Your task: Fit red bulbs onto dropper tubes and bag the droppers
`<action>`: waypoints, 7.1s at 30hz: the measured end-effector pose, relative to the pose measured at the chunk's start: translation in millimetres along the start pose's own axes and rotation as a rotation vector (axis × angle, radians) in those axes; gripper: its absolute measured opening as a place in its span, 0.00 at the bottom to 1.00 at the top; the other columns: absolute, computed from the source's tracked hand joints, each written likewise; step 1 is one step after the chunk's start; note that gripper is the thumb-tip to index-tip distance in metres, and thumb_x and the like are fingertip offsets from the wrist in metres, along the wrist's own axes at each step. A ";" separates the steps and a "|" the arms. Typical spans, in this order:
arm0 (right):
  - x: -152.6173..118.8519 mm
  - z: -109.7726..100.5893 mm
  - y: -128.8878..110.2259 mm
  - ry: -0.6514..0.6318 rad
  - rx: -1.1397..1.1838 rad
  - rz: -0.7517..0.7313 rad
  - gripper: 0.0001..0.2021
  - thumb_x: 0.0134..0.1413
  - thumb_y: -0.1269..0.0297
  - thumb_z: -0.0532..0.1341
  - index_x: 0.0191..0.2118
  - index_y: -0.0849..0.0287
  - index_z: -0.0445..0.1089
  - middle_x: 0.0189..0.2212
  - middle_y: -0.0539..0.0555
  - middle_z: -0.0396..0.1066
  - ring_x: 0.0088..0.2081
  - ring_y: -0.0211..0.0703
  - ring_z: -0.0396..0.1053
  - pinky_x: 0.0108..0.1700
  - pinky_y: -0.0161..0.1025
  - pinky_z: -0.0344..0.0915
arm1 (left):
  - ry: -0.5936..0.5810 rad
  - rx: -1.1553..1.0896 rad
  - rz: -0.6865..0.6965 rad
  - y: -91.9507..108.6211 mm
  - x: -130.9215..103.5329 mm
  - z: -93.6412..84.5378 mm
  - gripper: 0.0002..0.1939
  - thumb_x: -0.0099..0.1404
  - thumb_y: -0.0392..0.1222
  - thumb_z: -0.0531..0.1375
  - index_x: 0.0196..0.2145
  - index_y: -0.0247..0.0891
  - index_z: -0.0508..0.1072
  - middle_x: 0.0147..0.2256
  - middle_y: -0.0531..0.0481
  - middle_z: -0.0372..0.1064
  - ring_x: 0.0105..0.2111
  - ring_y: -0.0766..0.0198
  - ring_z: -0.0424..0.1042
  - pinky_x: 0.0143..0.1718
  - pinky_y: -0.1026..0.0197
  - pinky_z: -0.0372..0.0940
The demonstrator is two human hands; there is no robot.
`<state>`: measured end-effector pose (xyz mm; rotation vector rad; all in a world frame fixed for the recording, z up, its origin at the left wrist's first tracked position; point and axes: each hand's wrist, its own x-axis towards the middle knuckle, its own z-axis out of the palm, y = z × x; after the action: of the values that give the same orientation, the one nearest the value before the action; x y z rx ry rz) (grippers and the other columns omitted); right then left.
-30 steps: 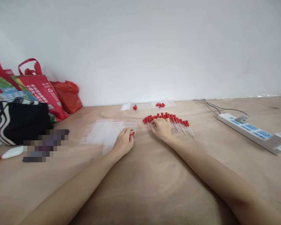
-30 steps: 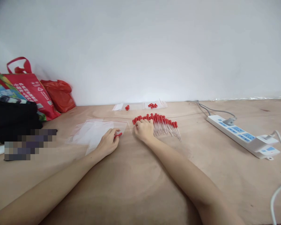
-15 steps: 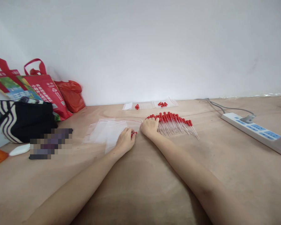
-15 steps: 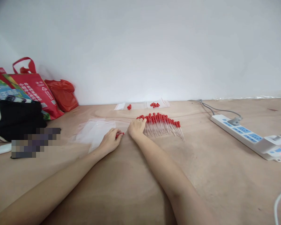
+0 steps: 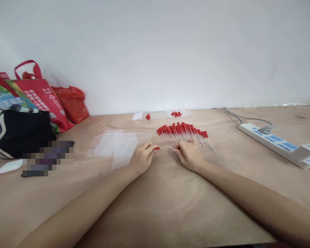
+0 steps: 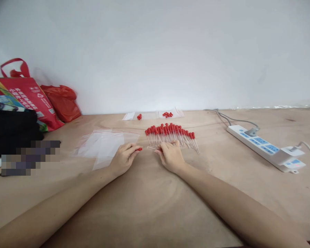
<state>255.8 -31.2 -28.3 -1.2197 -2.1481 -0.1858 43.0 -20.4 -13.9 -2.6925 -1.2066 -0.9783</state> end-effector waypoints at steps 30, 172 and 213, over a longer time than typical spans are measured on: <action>-1.1 -3.8 7.1 -0.112 0.171 -0.229 0.11 0.57 0.61 0.50 0.29 0.59 0.64 0.26 0.49 0.65 0.28 0.35 0.60 0.37 0.39 0.47 | -0.059 -0.202 0.266 6.0 0.0 9.9 0.11 0.65 0.39 0.48 0.31 0.35 0.68 0.26 0.50 0.69 0.26 0.67 0.66 0.34 0.62 0.58; -7.1 -31.4 4.1 -0.380 0.403 -0.277 0.18 0.51 0.53 0.54 0.39 0.61 0.70 0.39 0.58 0.67 0.42 0.45 0.62 0.45 0.45 0.56 | -0.687 -0.133 0.007 11.8 -17.5 -38.7 0.24 0.63 0.52 0.48 0.56 0.47 0.53 0.59 0.50 0.44 0.58 0.58 0.44 0.57 0.46 0.38; -7.2 -46.7 8.5 -0.705 0.593 -0.197 0.17 0.44 0.51 0.59 0.43 0.45 0.68 0.56 0.53 0.53 0.58 0.50 0.47 0.55 0.61 0.25 | -0.539 -0.150 -0.038 11.7 -19.1 -37.6 0.30 0.61 0.52 0.50 0.58 0.37 0.50 0.58 0.44 0.48 0.58 0.57 0.44 0.58 0.47 0.37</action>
<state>287.1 -51.2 2.1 -0.7742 -2.6188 0.8617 21.4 -51.5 8.1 -3.1863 -1.2961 -0.3535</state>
